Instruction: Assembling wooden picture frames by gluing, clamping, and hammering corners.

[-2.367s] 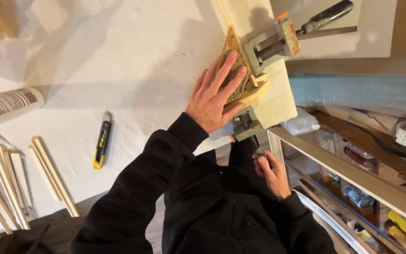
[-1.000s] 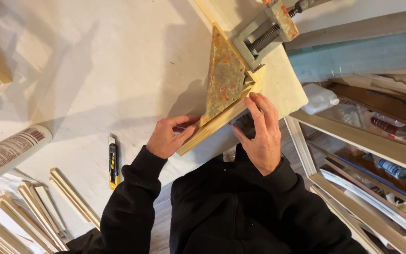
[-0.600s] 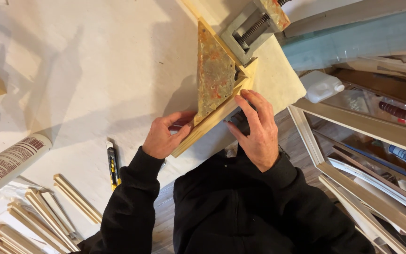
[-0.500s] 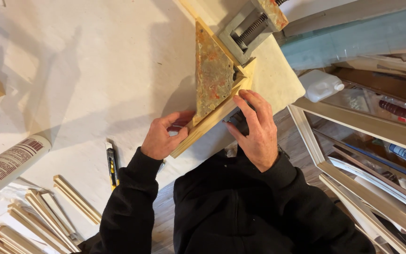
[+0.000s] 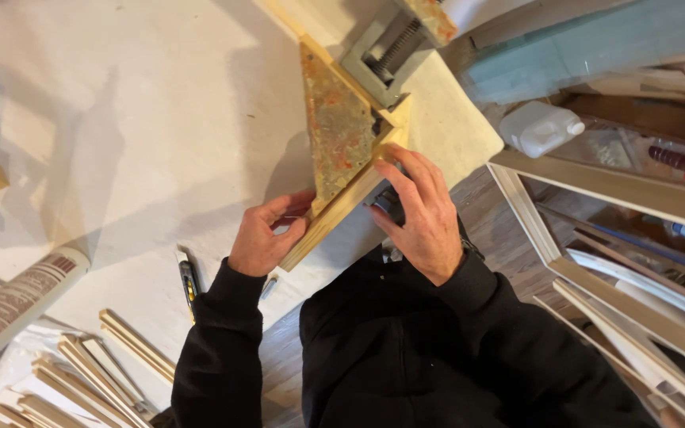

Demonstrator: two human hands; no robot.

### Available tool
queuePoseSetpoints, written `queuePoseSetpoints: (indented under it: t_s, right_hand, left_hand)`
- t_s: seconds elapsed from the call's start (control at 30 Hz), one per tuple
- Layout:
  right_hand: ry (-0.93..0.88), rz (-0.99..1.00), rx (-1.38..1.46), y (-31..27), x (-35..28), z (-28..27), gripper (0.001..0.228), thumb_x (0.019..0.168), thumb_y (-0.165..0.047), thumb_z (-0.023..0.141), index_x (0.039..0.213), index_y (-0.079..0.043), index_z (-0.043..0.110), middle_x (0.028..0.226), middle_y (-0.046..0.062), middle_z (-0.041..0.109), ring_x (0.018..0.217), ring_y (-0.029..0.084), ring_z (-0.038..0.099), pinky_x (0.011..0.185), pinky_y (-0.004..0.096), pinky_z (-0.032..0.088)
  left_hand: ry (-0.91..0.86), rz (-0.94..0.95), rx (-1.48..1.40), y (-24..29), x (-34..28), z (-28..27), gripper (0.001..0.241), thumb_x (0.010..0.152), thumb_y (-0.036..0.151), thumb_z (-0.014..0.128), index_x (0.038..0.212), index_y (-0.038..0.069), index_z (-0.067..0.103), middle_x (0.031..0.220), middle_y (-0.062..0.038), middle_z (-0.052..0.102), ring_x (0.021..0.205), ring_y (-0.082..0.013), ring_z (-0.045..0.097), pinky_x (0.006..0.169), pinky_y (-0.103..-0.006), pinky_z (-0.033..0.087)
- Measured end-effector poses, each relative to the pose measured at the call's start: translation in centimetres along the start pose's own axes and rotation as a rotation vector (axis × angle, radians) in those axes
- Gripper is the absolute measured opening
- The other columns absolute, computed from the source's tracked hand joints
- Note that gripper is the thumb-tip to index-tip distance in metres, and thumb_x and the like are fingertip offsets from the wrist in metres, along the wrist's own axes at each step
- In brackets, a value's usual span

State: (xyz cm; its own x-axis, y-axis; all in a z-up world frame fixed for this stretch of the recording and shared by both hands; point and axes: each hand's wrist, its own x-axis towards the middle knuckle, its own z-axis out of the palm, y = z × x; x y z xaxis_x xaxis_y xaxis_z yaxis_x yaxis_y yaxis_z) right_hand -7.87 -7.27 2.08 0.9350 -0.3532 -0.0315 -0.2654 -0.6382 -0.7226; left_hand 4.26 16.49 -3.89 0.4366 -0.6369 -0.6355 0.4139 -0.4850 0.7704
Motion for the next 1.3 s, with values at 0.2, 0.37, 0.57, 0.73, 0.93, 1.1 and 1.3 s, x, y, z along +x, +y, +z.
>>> queuePoseSetpoints:
  t_s: [0.2, 0.37, 0.57, 0.73, 0.93, 1.1, 1.3]
  right_hand:
    - [-0.08, -0.052, -0.045, 0.4, 1.1, -0.4, 0.08, 0.068, -0.01, 0.09, 0.138, -0.007, 0.051, 0.152, 0.009, 0.052, 0.132, 0.035, 0.05, 0.109, 0.043, 0.046]
    - [-0.137, -0.024, -0.074, -0.1, 1.7, -1.2, 0.079, 0.066, -0.013, 0.089, 0.136, -0.007, 0.053, 0.149, 0.008, 0.053, 0.129, 0.035, 0.051, 0.11, 0.043, 0.045]
    - [-0.141, -0.03, -0.057, 0.1, 1.7, -1.2, 0.08, 0.065, -0.015, 0.09, 0.136, -0.006, 0.053, 0.149, 0.008, 0.052, 0.129, 0.034, 0.052, 0.11, 0.042, 0.045]
    - [-0.143, -0.038, -0.041, 0.2, 1.9, -1.3, 0.08, 0.065, -0.014, 0.091, 0.135, -0.006, 0.054, 0.148, 0.008, 0.053, 0.129, 0.035, 0.052, 0.11, 0.042, 0.046]
    - [-0.129, -0.06, -0.04, 0.3, 1.9, -1.2, 0.08, 0.064, -0.014, 0.092, 0.135, -0.006, 0.054, 0.147, 0.009, 0.054, 0.128, 0.036, 0.052, 0.109, 0.042, 0.047]
    - [-0.111, -0.076, -0.034, 0.1, 2.0, -1.2, 0.08, 0.065, -0.013, 0.092, 0.135, -0.006, 0.054, 0.146, 0.009, 0.054, 0.129, 0.036, 0.052, 0.108, 0.042, 0.048]
    - [-0.087, -0.074, -0.033, 0.4, 2.0, -1.0, 0.081, 0.063, -0.013, 0.092, 0.135, -0.006, 0.054, 0.145, 0.01, 0.055, 0.128, 0.036, 0.052, 0.108, 0.041, 0.048]
  left_hand:
    - [-0.027, -0.051, -0.059, 0.9, 0.1, -0.4, 0.045, 0.093, 0.003, 0.064, 0.138, -0.003, 0.06, 0.125, -0.011, 0.074, 0.116, -0.0156, 0.069, 0.1, -0.0309, 0.054]
    - [-0.029, -0.078, -0.082, 1.2, 0.0, -0.4, 0.047, 0.093, 0.001, 0.064, 0.14, -0.005, 0.057, 0.127, -0.012, 0.072, 0.118, -0.0159, 0.068, 0.101, -0.0309, 0.053]
    - [-0.025, -0.086, -0.101, 0.8, -0.3, -0.6, 0.046, 0.095, 0.001, 0.062, 0.14, -0.005, 0.057, 0.127, -0.013, 0.072, 0.119, -0.0162, 0.067, 0.103, -0.0313, 0.052]
    - [-0.032, -0.064, -0.075, 0.3, -0.3, -0.7, 0.046, 0.095, 0.001, 0.06, 0.141, -0.005, 0.057, 0.129, -0.013, 0.071, 0.12, -0.0167, 0.066, 0.105, -0.0317, 0.051]
    - [-0.018, -0.045, -0.074, 0.7, -0.4, -0.6, 0.045, 0.096, 0.001, 0.059, 0.141, -0.005, 0.056, 0.132, -0.013, 0.069, 0.123, -0.0176, 0.066, 0.105, -0.0322, 0.052]
    - [-0.01, -0.027, -0.087, 0.5, -0.3, -0.5, 0.046, 0.095, 0.0, 0.059, 0.141, -0.005, 0.055, 0.134, -0.013, 0.069, 0.124, -0.0186, 0.066, 0.104, -0.0325, 0.053]
    - [-0.02, -0.056, -0.096, -0.3, -0.3, -0.9, 0.044, 0.096, -0.001, 0.059, 0.14, -0.006, 0.055, 0.133, -0.013, 0.069, 0.123, -0.0181, 0.066, 0.104, -0.0319, 0.052]
